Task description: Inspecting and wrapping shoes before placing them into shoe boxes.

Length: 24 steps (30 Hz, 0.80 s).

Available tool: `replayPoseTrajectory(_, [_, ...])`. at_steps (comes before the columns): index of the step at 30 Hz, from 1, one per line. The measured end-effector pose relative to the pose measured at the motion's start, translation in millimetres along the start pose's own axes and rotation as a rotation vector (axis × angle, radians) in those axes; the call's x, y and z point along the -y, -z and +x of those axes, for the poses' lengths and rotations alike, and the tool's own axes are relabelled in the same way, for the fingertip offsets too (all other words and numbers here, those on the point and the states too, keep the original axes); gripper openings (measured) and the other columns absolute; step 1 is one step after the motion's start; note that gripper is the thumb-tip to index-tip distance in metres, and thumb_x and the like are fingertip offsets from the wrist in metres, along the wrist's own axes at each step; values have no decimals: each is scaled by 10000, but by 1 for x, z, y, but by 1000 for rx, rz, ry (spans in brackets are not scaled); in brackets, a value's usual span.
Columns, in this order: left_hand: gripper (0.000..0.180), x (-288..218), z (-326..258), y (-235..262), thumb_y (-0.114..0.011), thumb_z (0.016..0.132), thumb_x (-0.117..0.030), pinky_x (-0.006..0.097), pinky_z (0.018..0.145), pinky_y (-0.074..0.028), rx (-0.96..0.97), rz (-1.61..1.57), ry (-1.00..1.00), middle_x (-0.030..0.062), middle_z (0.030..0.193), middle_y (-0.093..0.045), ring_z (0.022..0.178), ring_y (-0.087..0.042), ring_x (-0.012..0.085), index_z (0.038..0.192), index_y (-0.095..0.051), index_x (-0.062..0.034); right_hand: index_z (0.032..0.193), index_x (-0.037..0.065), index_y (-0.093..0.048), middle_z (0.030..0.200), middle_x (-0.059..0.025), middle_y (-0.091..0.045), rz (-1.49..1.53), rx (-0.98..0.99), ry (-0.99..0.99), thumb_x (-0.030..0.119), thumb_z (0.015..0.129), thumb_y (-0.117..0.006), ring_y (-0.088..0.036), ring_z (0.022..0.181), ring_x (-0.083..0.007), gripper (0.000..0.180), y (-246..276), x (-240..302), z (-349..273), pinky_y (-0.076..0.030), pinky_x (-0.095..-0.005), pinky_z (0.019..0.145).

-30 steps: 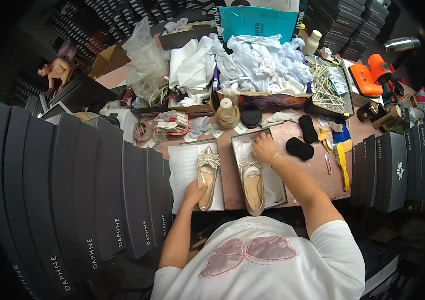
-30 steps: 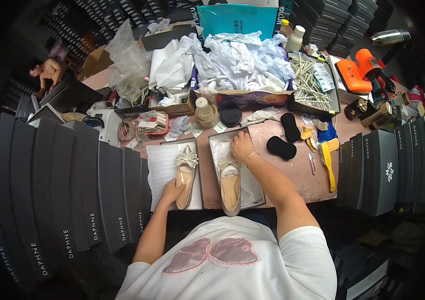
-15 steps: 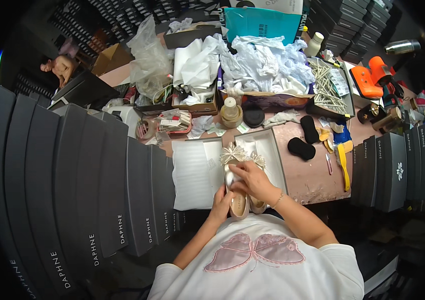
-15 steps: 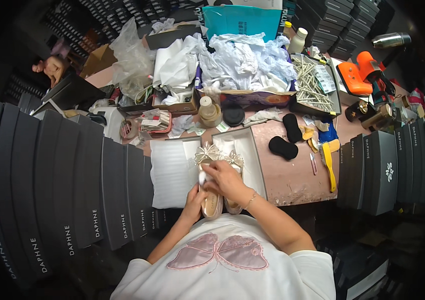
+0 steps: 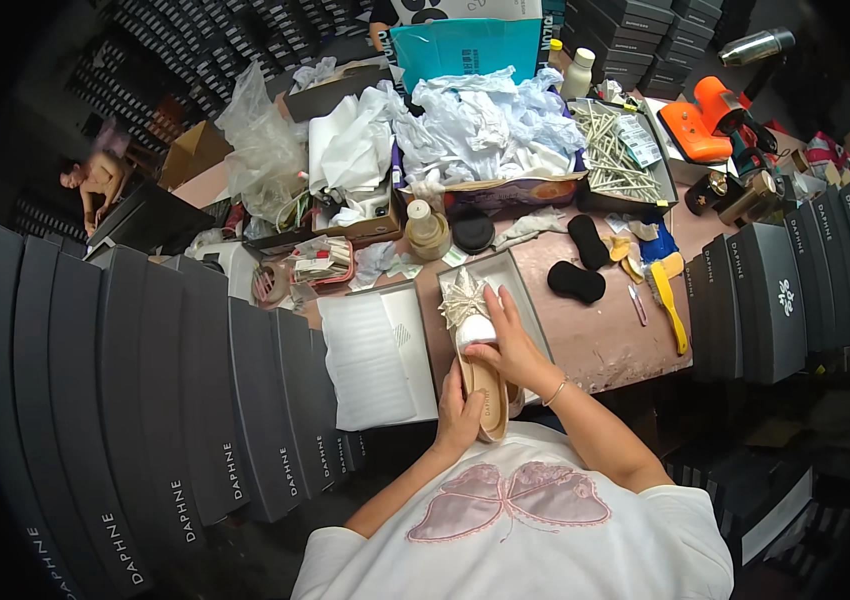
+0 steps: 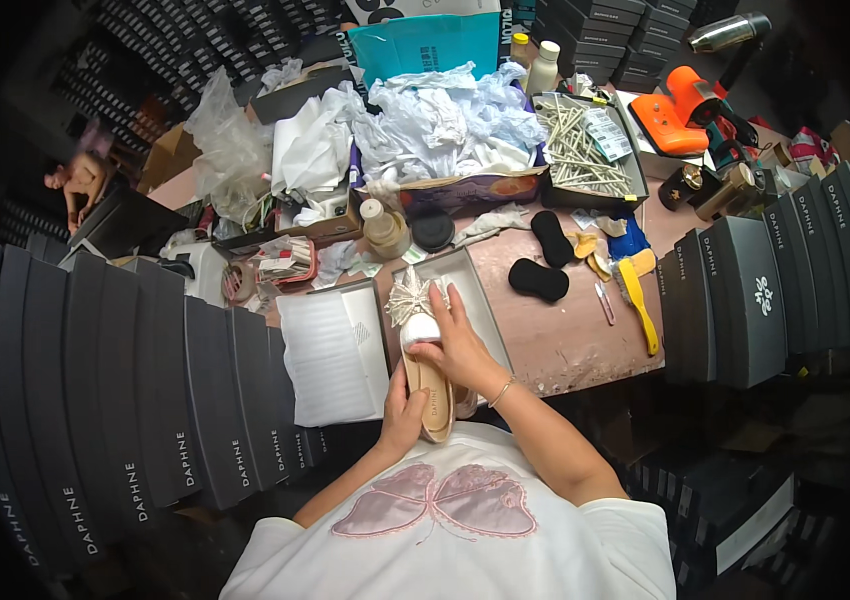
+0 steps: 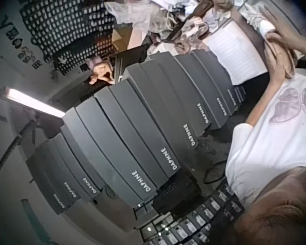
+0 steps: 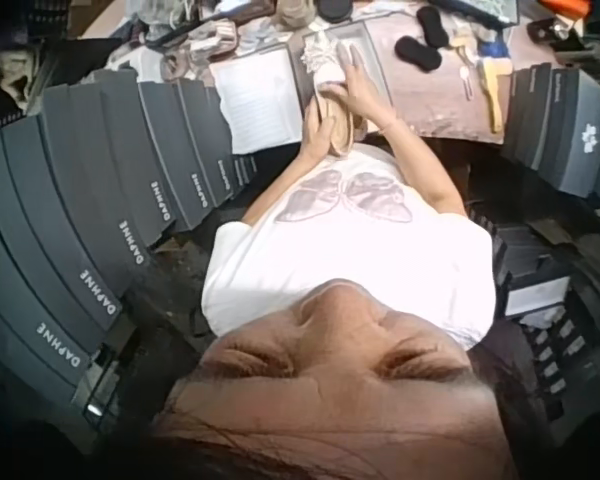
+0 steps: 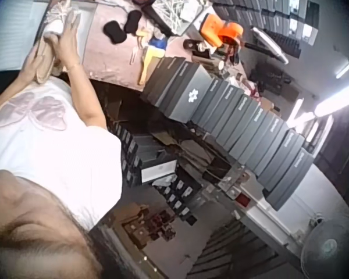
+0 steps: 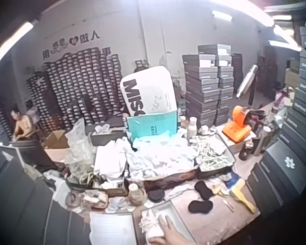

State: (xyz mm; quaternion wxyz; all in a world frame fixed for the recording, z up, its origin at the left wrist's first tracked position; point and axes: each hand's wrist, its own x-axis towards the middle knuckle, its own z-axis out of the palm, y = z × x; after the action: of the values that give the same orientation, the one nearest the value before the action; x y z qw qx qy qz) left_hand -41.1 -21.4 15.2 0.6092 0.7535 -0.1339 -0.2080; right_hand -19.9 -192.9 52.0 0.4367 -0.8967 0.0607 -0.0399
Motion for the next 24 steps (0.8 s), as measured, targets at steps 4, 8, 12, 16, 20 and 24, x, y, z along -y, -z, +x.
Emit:
replayPoseTrajectory(4, [627,10,-5,0,-487,853,-149,398,1026,-345,-27,-13,11,248,1284,-432,1188,-446,352,1410,-277,43,1400,76,-366,1348,-253,-391,-427,-77,102,273,799,-698,-491,1125,-404,714,-5,9,-24,-445,-400,875])
replayPoseTrajectory(8, [636,-2,-4,-3,-507,861,-168,410,1026,-341,-29,72,-45,259,1276,-418,1186,-438,370,1407,-266,51,1211,85,-514,1077,-144,-550,-318,-192,268,224,792,-689,-572,886,-317,475,4,1,-25,-451,-409,729])
replayPoseTrajectory(12, [621,-8,-5,-3,-496,862,-146,382,1030,-338,-13,122,-23,227,1301,-424,1201,-438,319,1408,-269,45,948,88,-557,860,-90,-570,-305,-109,147,212,784,-690,-597,773,-296,245,3,4,-24,-467,-408,669])
replayPoseTrajectory(16, [613,-2,0,-5,-487,868,-131,372,1046,-320,12,119,-11,222,1329,-406,1225,-424,309,1412,-263,40,937,78,-555,885,-110,-575,-224,-112,77,189,795,-691,-594,765,-337,227,-7,-7,-1,-482,-403,651])
replayPoseTrajectory(20, [633,-11,-2,-7,-501,873,-139,392,1038,-325,4,113,-52,244,1308,-402,1207,-426,345,1421,-239,39,1126,76,-520,871,-139,-585,-184,-355,195,192,780,-717,-606,797,-344,414,-2,-1,5,-501,-388,716])
replayPoseTrajectory(24, [671,-23,-2,-15,-535,860,-130,407,994,-365,25,157,-123,264,1259,-409,1154,-455,373,1428,-219,37,1409,73,-326,1122,-226,-579,390,-152,-49,195,774,-736,-604,987,-359,766,3,-15,10,-479,-363,844])
